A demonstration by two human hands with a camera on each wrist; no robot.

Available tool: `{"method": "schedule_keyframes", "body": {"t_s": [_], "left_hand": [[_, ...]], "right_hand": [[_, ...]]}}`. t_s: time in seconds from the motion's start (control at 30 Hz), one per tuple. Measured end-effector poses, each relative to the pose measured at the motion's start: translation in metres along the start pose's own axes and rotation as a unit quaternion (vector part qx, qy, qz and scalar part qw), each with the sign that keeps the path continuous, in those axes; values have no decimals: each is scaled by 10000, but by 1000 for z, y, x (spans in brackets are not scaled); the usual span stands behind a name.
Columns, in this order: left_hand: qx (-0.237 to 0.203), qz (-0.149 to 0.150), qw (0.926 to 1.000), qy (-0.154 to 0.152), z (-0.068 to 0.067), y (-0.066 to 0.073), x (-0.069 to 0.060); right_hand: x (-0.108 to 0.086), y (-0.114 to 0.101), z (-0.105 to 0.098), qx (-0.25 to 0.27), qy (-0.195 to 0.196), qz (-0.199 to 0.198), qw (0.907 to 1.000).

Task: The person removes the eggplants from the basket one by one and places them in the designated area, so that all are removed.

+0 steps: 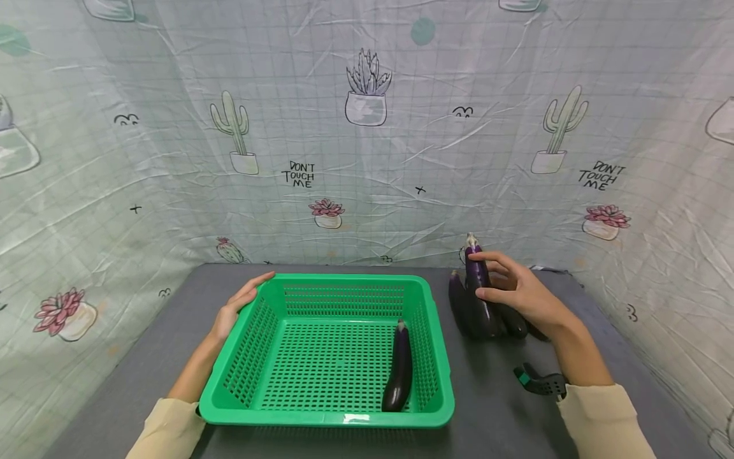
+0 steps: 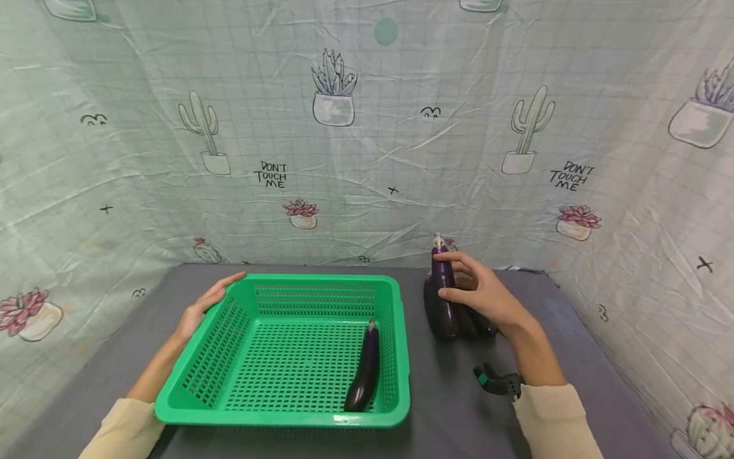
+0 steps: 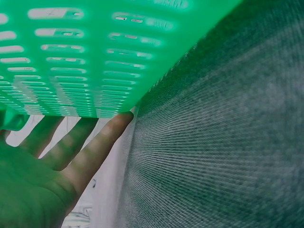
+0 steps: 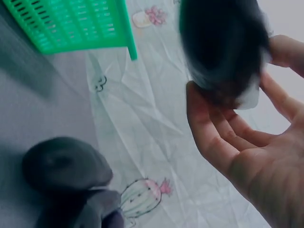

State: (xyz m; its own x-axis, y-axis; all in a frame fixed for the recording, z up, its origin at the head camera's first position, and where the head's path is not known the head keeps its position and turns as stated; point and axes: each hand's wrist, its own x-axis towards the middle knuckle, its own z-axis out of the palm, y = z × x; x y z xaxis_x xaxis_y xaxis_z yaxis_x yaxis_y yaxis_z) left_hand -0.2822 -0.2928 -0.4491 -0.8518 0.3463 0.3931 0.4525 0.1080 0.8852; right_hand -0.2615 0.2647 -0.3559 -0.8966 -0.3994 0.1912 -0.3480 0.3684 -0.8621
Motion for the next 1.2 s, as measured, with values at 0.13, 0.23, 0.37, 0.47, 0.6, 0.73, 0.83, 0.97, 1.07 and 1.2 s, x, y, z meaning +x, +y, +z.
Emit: {"method": "schedule_keyframes", "body": {"t_s": [0.13,0.23,0.37,0.47,0.6,0.73,0.83,0.97,1.07,1.2], "left_hand": [[28,-52,10000,-8,0,0,0],[242,-17,9997,48,-1,0,1],[424,98,9990,96,-2,-1,3],[436,126,9989,82,-3,-1,4],[468,145,9988,82,-4,-1,4],[413,140,9990,70,-4,-1,3],[366,114,9992,63,-4,-1,2],[341,92,9994,64,-5,-1,1],[309,128,9994,49,-5,-2,0],[310,225,9993,27,-5,-4,0]], "right_hand": [[-3,6,-9,78,162,65,9998],[-7,9,-17,46,283,109,9995],[-14,16,-30,112,482,106,9987],[-18,26,-42,440,615,31,9971],[-23,41,-58,968,690,-127,9928],[-28,53,-71,681,825,-76,9942],[-30,58,-77,153,971,153,9950],[-33,64,-81,-238,1116,470,9924],[-35,69,-83,-238,1260,515,9904],[-37,77,-88,-212,1425,413,9887]]}}
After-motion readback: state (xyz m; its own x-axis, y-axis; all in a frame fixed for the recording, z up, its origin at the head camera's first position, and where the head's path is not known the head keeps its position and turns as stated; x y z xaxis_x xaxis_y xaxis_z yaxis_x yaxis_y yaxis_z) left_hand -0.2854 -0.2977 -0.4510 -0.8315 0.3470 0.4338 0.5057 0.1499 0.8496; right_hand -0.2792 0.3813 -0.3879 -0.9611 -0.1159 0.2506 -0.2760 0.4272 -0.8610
